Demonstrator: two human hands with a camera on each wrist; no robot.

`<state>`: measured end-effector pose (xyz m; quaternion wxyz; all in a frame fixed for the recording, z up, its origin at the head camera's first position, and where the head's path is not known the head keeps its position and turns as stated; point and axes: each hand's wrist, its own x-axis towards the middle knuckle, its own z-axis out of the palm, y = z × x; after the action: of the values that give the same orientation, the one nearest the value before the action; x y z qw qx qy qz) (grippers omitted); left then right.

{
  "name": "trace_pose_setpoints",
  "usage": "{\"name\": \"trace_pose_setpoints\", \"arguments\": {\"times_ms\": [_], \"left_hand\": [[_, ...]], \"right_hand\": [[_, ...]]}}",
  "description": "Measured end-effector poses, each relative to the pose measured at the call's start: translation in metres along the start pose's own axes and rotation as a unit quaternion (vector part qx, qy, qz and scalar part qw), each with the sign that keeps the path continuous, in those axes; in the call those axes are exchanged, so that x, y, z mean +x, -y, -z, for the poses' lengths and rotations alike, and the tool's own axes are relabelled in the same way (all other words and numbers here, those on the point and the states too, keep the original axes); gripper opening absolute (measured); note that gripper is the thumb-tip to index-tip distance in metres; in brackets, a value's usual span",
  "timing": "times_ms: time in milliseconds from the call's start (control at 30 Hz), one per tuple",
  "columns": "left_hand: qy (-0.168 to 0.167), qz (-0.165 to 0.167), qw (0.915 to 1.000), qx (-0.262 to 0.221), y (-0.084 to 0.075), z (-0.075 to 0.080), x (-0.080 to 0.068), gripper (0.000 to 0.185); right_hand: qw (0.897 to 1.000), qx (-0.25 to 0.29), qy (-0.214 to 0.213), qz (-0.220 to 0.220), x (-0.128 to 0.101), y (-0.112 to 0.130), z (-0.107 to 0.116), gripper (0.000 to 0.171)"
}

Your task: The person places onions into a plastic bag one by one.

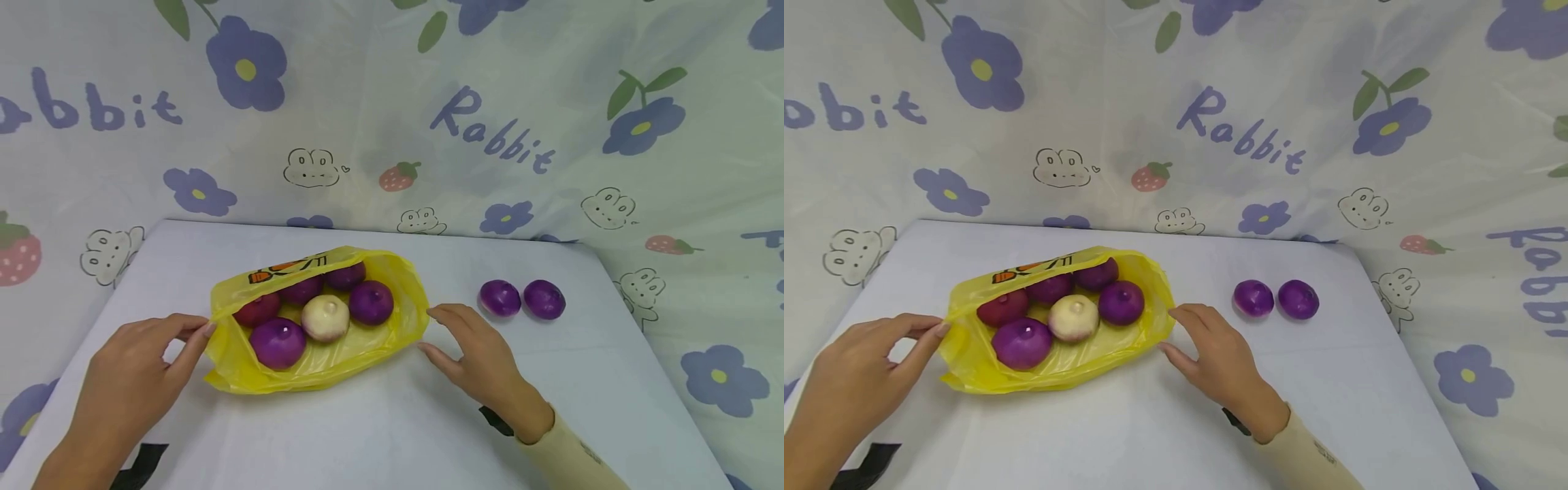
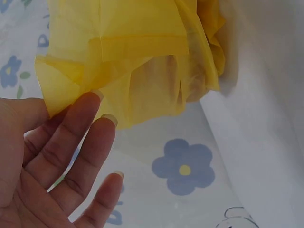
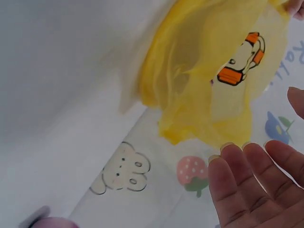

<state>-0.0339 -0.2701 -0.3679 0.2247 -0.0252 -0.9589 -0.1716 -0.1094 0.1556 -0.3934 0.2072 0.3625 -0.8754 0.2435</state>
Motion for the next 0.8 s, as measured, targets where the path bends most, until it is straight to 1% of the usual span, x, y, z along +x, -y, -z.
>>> {"name": "trace_pose_setpoints", "arguments": {"times_ms": [67, 167, 367, 500, 667, 733, 800], "left_hand": [[0.001, 0.001, 1.0, 0.0, 0.0, 0.0, 0.0, 0.026], [0.002, 0.001, 1.0, 0.0, 0.0, 0.0, 0.001, 0.026], [0.007, 0.006, 1.0, 0.002, 0.0, 0.0, 0.0, 0.026], [0.008, 0.005, 0.9999, 0.004, 0.0, 0.0, 0.0, 0.027], [0.008, 0.003, 1.0, 0.004, 0.0, 0.0, 0.0, 0.027], [0.011, 0.006, 0.9999, 0.005, 0.0, 0.0, 0.0, 0.027], [0.012, 0.007, 0.9999, 0.006, -0.001, 0.0, 0.0, 0.027]], "right_hand": [[1.0, -0.01, -0.001, -0.008, -0.004, -0.004, 0.002, 0.051], [0.999, -0.029, -0.006, -0.025, -0.008, -0.009, 0.006, 0.056], [0.995, -0.074, -0.005, -0.067, -0.013, -0.018, 0.016, 0.076], [0.99, -0.086, 0.017, -0.107, -0.017, -0.023, 0.023, 0.088], [0.981, -0.092, 0.052, -0.162, -0.02, -0.03, 0.027, 0.096], [0.979, -0.099, 0.056, -0.17, -0.021, -0.033, 0.027, 0.101], [0.979, -0.105, 0.054, -0.168, -0.021, -0.038, 0.026, 0.105]]}}
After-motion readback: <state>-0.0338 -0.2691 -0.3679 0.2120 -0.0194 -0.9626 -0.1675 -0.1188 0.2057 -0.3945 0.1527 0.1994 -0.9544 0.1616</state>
